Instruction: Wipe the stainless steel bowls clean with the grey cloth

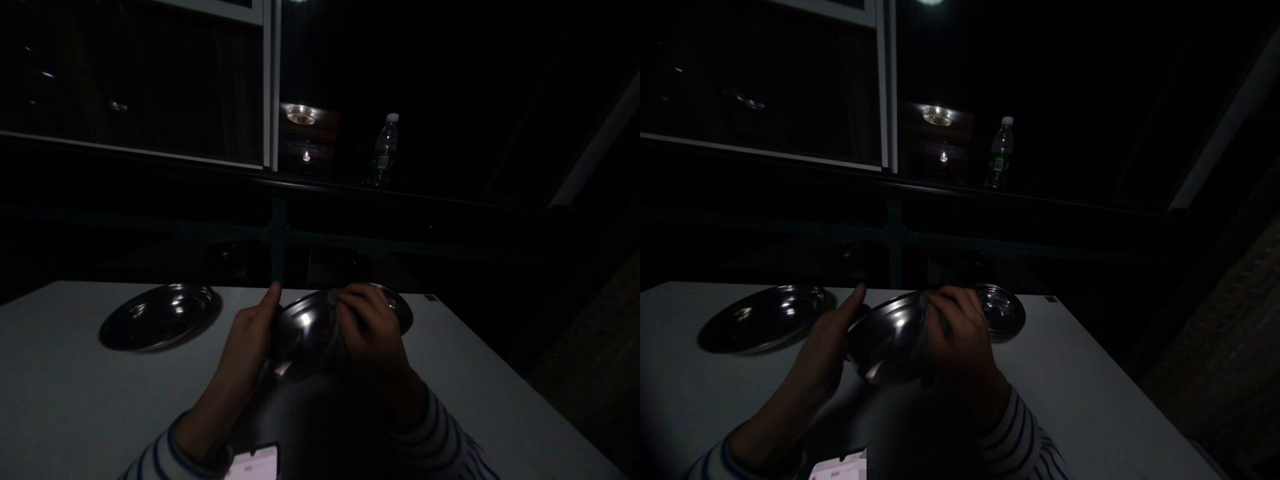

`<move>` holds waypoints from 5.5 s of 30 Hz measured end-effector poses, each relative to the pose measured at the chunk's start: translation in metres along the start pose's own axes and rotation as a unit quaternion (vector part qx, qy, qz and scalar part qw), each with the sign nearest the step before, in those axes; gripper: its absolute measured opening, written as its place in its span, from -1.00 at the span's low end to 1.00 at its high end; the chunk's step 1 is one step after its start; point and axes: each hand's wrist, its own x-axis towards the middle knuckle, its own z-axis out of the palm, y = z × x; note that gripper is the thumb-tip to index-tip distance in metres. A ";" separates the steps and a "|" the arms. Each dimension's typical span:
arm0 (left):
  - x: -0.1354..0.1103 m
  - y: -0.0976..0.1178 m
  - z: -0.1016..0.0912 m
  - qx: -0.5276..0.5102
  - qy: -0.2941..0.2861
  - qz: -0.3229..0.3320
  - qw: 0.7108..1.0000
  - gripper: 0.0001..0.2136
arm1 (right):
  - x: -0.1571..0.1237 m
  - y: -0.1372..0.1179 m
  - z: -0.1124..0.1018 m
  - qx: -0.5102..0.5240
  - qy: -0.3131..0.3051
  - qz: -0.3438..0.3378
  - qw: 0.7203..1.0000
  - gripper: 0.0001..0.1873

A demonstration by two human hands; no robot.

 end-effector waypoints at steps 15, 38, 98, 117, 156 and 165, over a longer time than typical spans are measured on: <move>0.005 -0.005 -0.001 -0.036 -0.041 -0.013 0.998 -0.50 | -0.009 -0.015 0.008 -0.038 -0.107 -0.115 0.987 -0.80; -0.006 0.000 0.014 -0.264 -0.090 -0.199 0.939 -0.76 | -0.013 -0.004 0.017 -0.058 -0.125 -0.110 0.984 -0.76; -0.004 0.001 0.009 -0.006 0.027 -0.054 0.998 -0.56 | -0.008 -0.001 0.010 0.007 -0.026 -0.001 1.000 -0.80; -0.003 -0.002 0.005 0.030 0.015 -0.022 0.999 -0.54 | -0.012 -0.016 0.015 -0.039 -0.103 -0.087 0.990 -0.74; -0.001 -0.001 0.005 -0.176 -0.182 -0.098 0.963 -0.67 | 0.004 0.023 -0.012 0.003 0.017 0.057 0.998 -0.82; 0.004 -0.003 -0.001 -0.222 -0.236 -0.095 0.941 -0.78 | 0.004 0.027 -0.015 -0.029 0.012 0.062 0.998 -0.84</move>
